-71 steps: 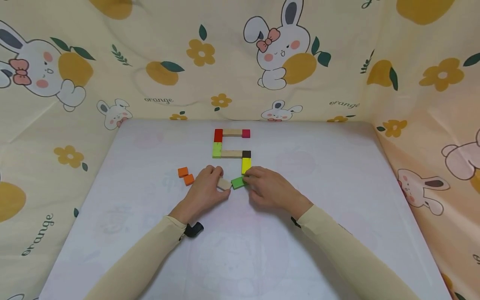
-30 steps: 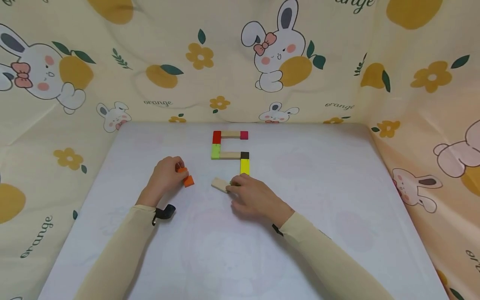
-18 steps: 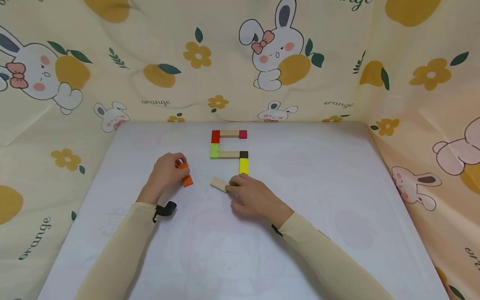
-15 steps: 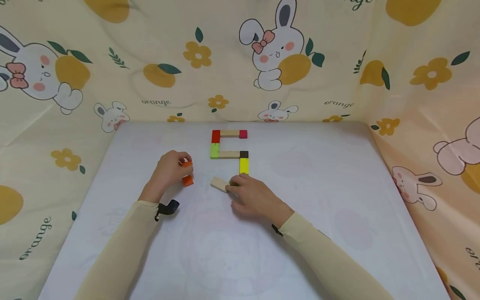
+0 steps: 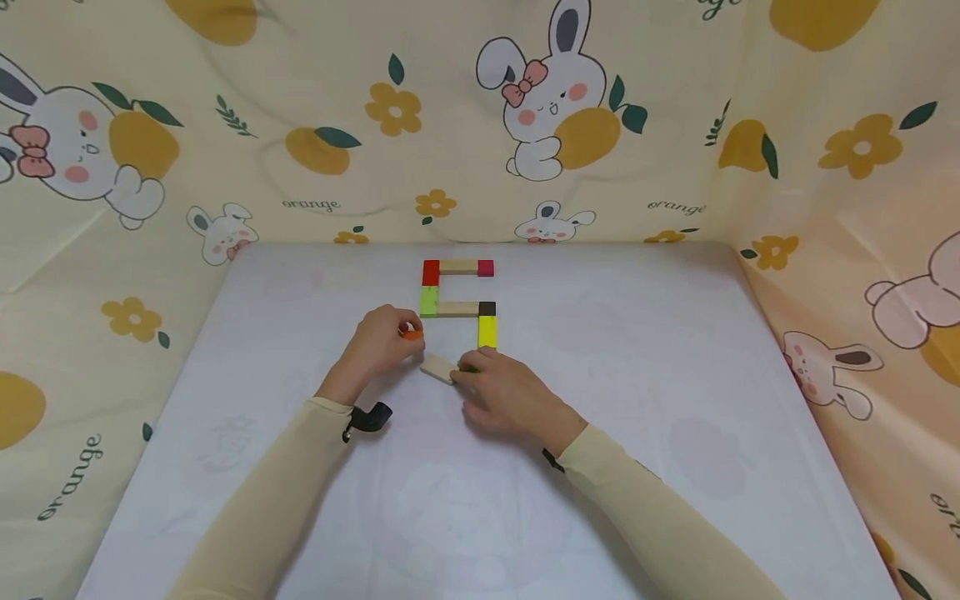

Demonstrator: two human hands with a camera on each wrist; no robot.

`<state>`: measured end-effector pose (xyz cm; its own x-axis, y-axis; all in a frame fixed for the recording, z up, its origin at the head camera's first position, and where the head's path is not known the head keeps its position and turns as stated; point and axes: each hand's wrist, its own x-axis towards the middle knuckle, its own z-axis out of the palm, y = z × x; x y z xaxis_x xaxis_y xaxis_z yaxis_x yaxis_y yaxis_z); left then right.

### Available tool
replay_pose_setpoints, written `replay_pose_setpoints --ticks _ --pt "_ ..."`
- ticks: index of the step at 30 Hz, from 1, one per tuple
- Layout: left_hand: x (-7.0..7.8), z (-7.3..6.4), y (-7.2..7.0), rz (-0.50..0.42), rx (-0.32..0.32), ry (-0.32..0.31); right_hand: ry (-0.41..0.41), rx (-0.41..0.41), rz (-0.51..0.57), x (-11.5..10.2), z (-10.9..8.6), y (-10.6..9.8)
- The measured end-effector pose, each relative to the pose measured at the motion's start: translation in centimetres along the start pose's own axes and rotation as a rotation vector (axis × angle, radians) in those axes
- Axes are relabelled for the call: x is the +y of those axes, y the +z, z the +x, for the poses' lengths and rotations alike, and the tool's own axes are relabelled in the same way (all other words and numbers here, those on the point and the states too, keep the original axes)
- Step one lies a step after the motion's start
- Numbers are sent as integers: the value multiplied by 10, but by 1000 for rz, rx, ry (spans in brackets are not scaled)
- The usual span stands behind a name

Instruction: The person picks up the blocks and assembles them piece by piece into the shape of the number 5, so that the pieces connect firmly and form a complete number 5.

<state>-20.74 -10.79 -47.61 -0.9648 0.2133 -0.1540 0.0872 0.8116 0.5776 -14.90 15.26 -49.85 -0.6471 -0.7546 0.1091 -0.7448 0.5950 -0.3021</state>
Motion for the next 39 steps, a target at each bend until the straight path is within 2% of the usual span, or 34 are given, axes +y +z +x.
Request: replay_pose_setpoints --ticks 4,12,22,29,39 --pt "-2 0 7 6 -6 27 -3 1 -6 -1 0 0" --pt "-6 -4 9 27 -38 106 -5 7 -5 -1 1 -1" --pt "-8 -1 12 20 -51 147 -16 4 -2 -2 2 -3" --pt "-8 -2 14 -6 -74 143 -11 -13 -1 -2 2 -4" --pt "-8 -2 15 23 -88 167 -15 -2 0 -2 2 -4"
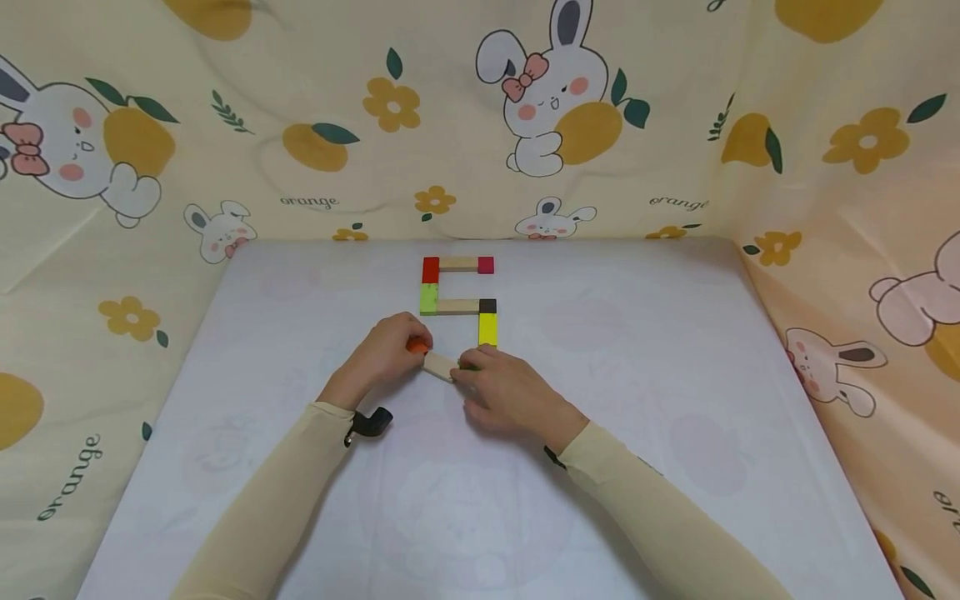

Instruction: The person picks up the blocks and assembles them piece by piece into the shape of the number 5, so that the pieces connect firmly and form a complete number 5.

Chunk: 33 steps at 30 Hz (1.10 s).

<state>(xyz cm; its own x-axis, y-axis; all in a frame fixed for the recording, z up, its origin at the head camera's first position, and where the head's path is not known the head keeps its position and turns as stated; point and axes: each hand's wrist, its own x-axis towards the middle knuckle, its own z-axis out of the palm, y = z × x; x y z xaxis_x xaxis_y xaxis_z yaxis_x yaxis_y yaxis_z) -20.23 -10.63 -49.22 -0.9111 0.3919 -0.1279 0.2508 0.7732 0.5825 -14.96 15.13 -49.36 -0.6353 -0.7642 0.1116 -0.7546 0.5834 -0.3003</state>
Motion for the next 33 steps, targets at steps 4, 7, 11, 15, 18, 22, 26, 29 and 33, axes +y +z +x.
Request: replay_pose_setpoints --ticks 4,7,11,15,18,22,26,29,33 --pt "1 0 -1 10 -5 4 1 3 2 0 -1 1" --pt "2 -1 -1 10 -7 5 4 1 6 0 -1 1" --pt "1 -2 -1 0 -10 13 8 3 12 1 -1 1" --pt "1 -2 -2 -15 -20 16 11 6 13 1 -2 1" --pt "1 -2 -2 -17 -28 12 13 3 12 1 -2 0" --pt "1 -2 -2 -11 -39 7 19 -7 12 1 -1 0" --pt "0 -1 -1 -9 -50 4 21 -10 8 0 -1 0" --pt "0 -1 -1 -16 -55 1 12 -4 2 0 0 0" --pt "1 -1 -1 -26 -63 -17 4 1 -2 0 1 -1"
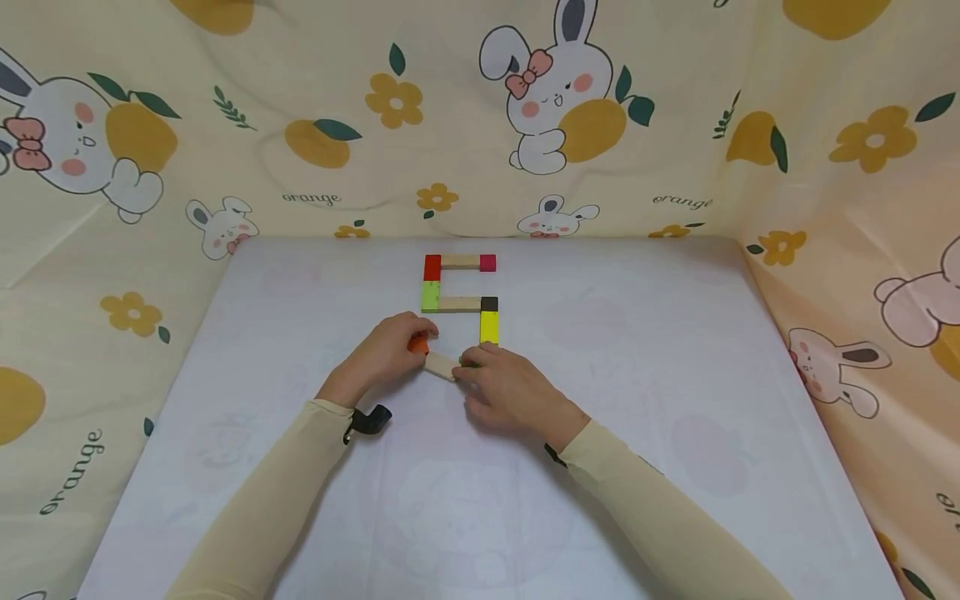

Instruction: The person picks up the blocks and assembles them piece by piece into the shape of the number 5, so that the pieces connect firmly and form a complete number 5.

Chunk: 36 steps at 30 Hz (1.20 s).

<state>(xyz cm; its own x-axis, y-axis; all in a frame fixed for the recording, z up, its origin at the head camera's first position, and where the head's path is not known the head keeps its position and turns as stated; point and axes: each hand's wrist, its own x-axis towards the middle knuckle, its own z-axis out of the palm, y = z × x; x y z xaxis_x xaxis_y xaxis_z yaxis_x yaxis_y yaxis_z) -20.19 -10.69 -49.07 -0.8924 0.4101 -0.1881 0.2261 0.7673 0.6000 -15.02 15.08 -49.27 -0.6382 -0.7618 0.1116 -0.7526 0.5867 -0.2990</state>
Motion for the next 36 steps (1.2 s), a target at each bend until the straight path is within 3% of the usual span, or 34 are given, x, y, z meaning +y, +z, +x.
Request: replay_pose_setpoints --ticks 8,13,18,22,29,36 --pt "-1 0 0 -11 6 -14 6 -11 0 1 -1 0" --pt "-4 -6 -5 -28 96 8 3 -1 7 0 -1 0" --pt "-13 -16 -20 -63 178 -58 16 -12 22 0 -1 0" --pt "-25 -23 -33 -72 208 -99 23 -14 30 0 -1 0" --pt "-44 -40 -39 -41 127 -117 18 -4 15 1 -2 1" --pt "-53 -51 -35 -33 -18 -53 24 1 14 -1 -1 -1"
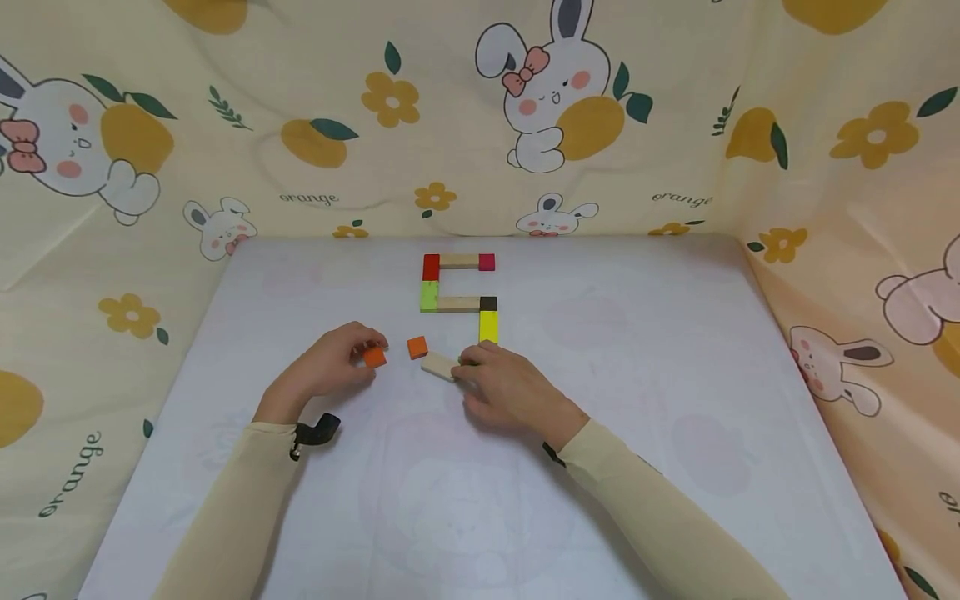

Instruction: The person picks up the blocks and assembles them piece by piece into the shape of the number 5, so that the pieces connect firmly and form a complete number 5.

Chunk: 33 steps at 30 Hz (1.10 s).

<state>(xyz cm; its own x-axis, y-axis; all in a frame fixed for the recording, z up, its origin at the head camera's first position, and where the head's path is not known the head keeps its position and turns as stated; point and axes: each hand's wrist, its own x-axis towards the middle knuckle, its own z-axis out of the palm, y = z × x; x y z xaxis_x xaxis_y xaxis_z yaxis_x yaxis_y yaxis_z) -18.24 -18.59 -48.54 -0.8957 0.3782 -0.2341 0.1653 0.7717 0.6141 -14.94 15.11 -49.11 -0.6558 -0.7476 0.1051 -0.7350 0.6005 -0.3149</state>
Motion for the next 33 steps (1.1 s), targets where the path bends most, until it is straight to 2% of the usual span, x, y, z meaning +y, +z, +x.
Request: replay_pose_setpoints --ticks 5,16,25,33 --pt "-2 0 2 14 -4 29 5 -9 1 -1 0 0" --pt "1 7 1 0 30 4 12 -13 11 -1 0 0" --pt "10 28 -2 -12 49 37 28 -48 -2 -1 1 2" --pt "17 50 -2 0 40 92 8 -28 -9 -1 1 1"
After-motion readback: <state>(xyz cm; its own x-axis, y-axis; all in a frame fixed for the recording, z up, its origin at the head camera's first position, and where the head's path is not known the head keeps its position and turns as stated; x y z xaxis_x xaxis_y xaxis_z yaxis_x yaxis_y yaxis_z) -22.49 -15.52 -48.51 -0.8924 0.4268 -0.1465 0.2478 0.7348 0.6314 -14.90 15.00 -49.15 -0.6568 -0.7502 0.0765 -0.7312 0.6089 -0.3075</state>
